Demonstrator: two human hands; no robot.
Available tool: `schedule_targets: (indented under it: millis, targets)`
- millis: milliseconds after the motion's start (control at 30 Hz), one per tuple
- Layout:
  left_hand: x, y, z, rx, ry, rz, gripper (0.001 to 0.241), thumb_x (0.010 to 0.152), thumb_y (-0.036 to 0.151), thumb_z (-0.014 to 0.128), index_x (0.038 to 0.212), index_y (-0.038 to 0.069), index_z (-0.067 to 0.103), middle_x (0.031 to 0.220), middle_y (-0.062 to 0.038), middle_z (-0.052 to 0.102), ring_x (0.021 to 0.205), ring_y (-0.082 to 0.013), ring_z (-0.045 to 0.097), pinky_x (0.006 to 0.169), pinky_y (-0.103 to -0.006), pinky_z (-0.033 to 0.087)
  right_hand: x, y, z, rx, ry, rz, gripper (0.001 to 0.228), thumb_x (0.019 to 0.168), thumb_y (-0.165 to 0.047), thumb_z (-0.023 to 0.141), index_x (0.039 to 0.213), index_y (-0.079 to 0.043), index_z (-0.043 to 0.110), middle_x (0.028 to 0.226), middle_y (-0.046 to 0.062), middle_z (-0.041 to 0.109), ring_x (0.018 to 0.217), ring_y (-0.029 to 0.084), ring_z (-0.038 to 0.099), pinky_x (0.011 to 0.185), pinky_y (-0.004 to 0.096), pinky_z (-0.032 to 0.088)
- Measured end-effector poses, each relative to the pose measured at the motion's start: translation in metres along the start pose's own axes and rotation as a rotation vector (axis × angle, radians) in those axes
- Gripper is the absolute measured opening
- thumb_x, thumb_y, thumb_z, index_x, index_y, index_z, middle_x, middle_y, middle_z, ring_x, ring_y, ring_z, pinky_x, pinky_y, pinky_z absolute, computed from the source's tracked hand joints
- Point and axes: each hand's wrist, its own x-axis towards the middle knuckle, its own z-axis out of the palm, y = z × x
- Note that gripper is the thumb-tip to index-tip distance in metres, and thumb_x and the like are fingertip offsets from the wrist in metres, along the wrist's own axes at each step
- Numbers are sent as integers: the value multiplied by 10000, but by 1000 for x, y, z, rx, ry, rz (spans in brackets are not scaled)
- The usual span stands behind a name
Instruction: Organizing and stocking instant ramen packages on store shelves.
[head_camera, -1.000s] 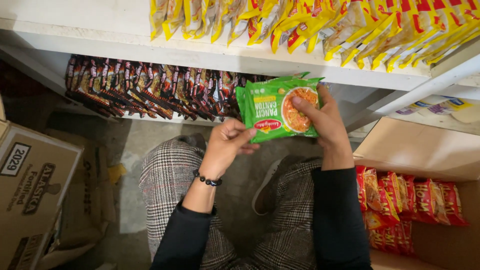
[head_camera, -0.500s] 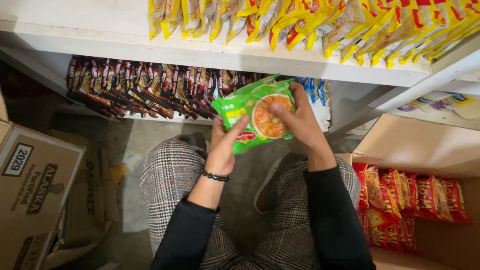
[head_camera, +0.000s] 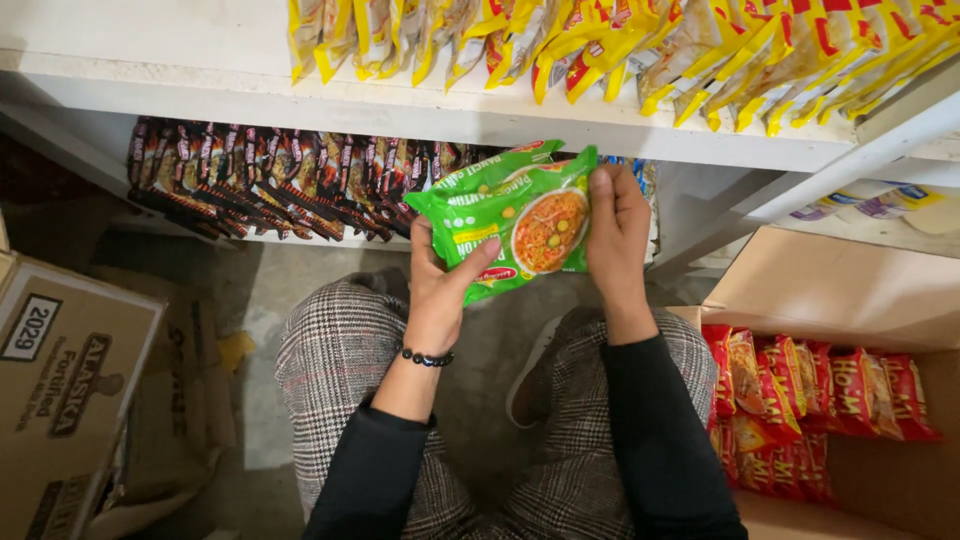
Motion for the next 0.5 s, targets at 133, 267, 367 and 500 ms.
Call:
schedule_targets:
  millis: [133,267,367,500]
  targets:
    - [0,-1,-4,12,-14,33,616,867,50,814,1360,52,443,1262,-87,643,1135,-156,647,984,-336,551,0,1,1,194,-1,35,215,1149,-206,512,1078,-30,613,957,-31,598,921,54,502,842,233,455]
    - [5,-6,-14,-65,48,-124,592,893,174,799,1367,27,476,1251,-118,669,1091,-172,676,922,-344,571,1,-19,1,544,-185,267,351,1066,-349,497,1309,-102,554,1271,13,630,1206,99,591,1061,261,468]
    - [5,-6,-20,-45,95,-293,625,886,289,798,1361,2,510,1219,-149,694,1045,-202,713,889,-357,600,-5,24,8,432,-464,404,709,938,-456,637,1480,-75,383,1404,156,585,1269,249,585,1087,394,469]
    - [-3,27,-1,-36,7,-505,665,849,409,740,1409,163,479,1234,-83,704,1014,-227,743,744,-472,628,-14,55,18,-335,-229,245,853,1092,-614,628,1551,78,433,1531,301,509,1470,398,397,1223,472,296]
